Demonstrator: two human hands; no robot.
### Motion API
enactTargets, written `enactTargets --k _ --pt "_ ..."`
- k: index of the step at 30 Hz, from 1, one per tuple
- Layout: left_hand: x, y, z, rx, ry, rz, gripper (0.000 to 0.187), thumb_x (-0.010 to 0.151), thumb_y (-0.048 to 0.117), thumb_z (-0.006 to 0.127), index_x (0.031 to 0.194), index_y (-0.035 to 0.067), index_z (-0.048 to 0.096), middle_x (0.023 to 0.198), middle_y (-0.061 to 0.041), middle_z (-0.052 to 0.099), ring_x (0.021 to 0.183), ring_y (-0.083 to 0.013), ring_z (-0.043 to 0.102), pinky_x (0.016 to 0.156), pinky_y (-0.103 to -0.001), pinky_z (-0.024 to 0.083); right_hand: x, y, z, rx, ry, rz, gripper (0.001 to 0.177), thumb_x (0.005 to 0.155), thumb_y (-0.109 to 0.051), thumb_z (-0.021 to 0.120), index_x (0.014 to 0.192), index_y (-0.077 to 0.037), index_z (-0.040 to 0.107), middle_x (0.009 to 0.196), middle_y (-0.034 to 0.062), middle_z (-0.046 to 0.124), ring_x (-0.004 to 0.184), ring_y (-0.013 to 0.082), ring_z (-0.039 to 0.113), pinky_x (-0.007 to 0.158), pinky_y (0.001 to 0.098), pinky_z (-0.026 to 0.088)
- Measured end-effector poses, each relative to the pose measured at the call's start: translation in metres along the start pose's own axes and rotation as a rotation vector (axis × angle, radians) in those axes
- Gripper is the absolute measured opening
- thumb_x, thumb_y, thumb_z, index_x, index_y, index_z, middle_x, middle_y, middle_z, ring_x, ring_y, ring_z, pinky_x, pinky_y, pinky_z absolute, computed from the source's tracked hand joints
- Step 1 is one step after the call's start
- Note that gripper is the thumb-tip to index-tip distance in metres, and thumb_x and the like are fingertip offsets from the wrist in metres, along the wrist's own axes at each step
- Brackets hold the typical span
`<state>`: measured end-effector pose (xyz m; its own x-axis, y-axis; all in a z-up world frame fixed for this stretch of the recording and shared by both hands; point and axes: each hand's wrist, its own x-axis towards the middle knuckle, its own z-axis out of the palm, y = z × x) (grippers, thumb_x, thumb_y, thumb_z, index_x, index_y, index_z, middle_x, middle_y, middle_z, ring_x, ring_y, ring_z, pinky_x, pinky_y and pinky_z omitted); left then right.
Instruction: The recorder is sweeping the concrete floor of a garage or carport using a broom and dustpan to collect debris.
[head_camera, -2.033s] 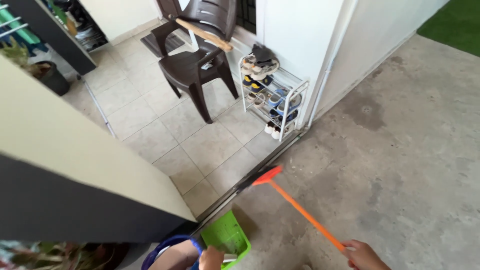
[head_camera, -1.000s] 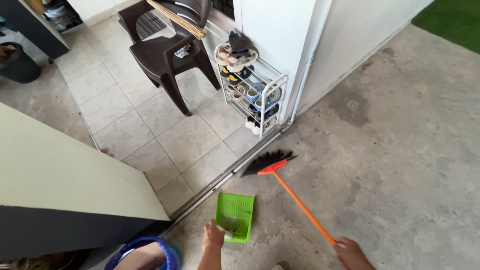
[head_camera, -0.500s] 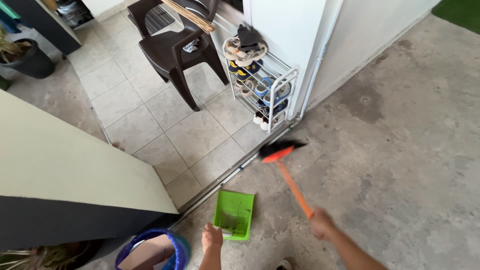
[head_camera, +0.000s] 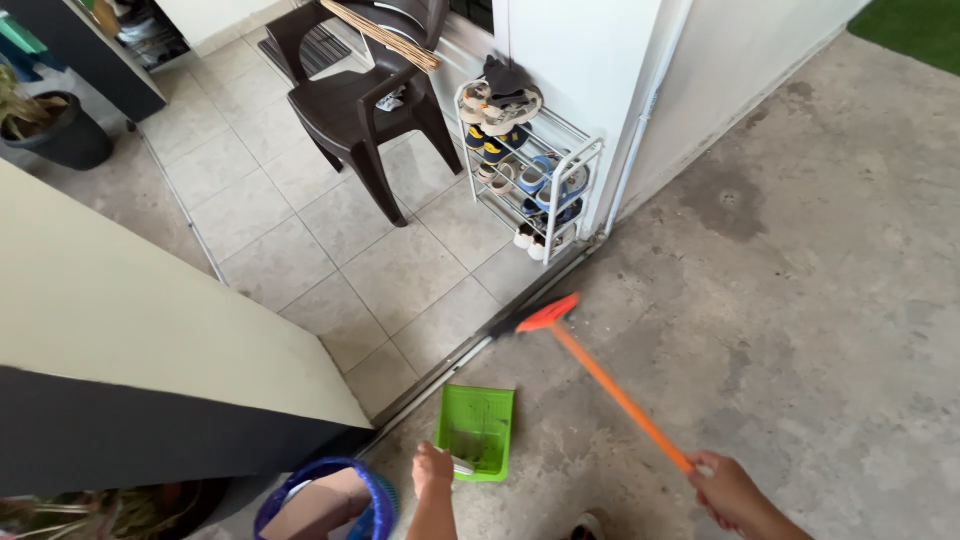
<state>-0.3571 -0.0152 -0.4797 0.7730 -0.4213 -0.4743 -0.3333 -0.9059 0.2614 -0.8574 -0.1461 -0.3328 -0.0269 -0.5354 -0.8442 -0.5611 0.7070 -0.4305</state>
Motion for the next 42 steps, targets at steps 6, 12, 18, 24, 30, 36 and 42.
enactTargets --k 6,12,18,24,30,36,42 --pt "-0.008 -0.03 -0.02 -0.016 -0.045 -0.052 0.047 0.089 0.04 0.073 0.12 0.007 0.058 0.121 -0.021 0.071 0.114 -0.0407 0.069 0.096 -0.048 0.058 0.037 -0.038 0.114 -0.005 0.043 -0.074 0.023 0.097 -0.016 0.056 0.117 -0.015 0.068 0.054 0.0097 0.05 0.037 0.0223 0.041 0.035 0.0396 0.026" --pt "0.013 -0.068 -0.031 -0.029 -0.017 0.002 0.044 0.089 0.038 0.073 0.117 0.007 0.061 0.118 -0.022 0.072 0.111 -0.0402 0.07 0.096 -0.047 0.058 0.14 0.118 0.204 -0.459 -0.095 -0.63 0.011 0.087 -0.02 0.075 0.095 -0.013 0.078 0.061 -0.0029 0.067 0.047 0.0092 0.063 0.039 0.0267 0.049" --pt "0.026 -0.09 -0.038 -0.001 -0.054 0.039 0.046 0.089 0.039 0.073 0.117 0.005 0.058 0.117 -0.021 0.072 0.11 -0.0385 0.071 0.093 -0.045 0.059 -0.037 0.064 0.131 -0.148 -0.136 0.013 0.026 0.092 -0.014 0.075 0.118 -0.015 0.078 0.059 0.0075 0.06 0.046 0.0176 0.053 0.044 0.0359 0.042" --pt "0.011 -0.123 -0.043 -0.03 0.004 0.089 0.048 0.089 0.039 0.074 0.115 0.003 0.059 0.112 -0.022 0.074 0.105 -0.0374 0.073 0.091 -0.042 0.06 -0.072 0.049 0.183 0.162 0.027 -0.142 0.022 0.094 -0.018 0.064 0.116 -0.013 0.066 0.051 0.0078 0.045 0.035 0.0187 0.035 0.033 0.038 0.025" --pt "-0.015 -0.148 -0.048 -0.163 0.004 -0.07 0.043 0.089 0.039 0.071 0.111 0.003 0.067 0.113 -0.022 0.074 0.106 -0.0377 0.074 0.093 -0.044 0.06 -0.054 0.033 0.275 -0.107 -0.024 -0.021 0.021 0.096 -0.021 0.063 0.117 -0.021 0.064 0.054 0.0081 0.048 0.037 0.0201 0.04 0.036 0.0374 0.028" --pt "-0.034 -0.165 -0.028 -0.188 0.098 -0.109 0.048 0.087 0.041 0.074 0.111 0.001 0.063 0.115 -0.025 0.071 0.11 -0.0411 0.069 0.094 -0.046 0.057 -0.056 0.111 0.222 -0.239 -0.248 -0.028 0.034 0.093 -0.015 0.066 0.126 -0.023 0.073 0.056 0.0045 0.053 0.04 0.0166 0.045 0.037 0.0355 0.035" --pt "-0.076 -0.181 -0.02 -0.215 0.15 -0.119 0.047 0.087 0.039 0.074 0.111 0.0 0.063 0.113 -0.025 0.072 0.107 -0.0411 0.071 0.094 -0.047 0.057 -0.067 0.128 0.203 -0.195 -0.106 -0.265 0.027 0.094 -0.022 0.069 0.12 -0.019 0.072 0.055 0.0054 0.058 0.04 0.0159 0.051 0.037 0.0351 0.041"
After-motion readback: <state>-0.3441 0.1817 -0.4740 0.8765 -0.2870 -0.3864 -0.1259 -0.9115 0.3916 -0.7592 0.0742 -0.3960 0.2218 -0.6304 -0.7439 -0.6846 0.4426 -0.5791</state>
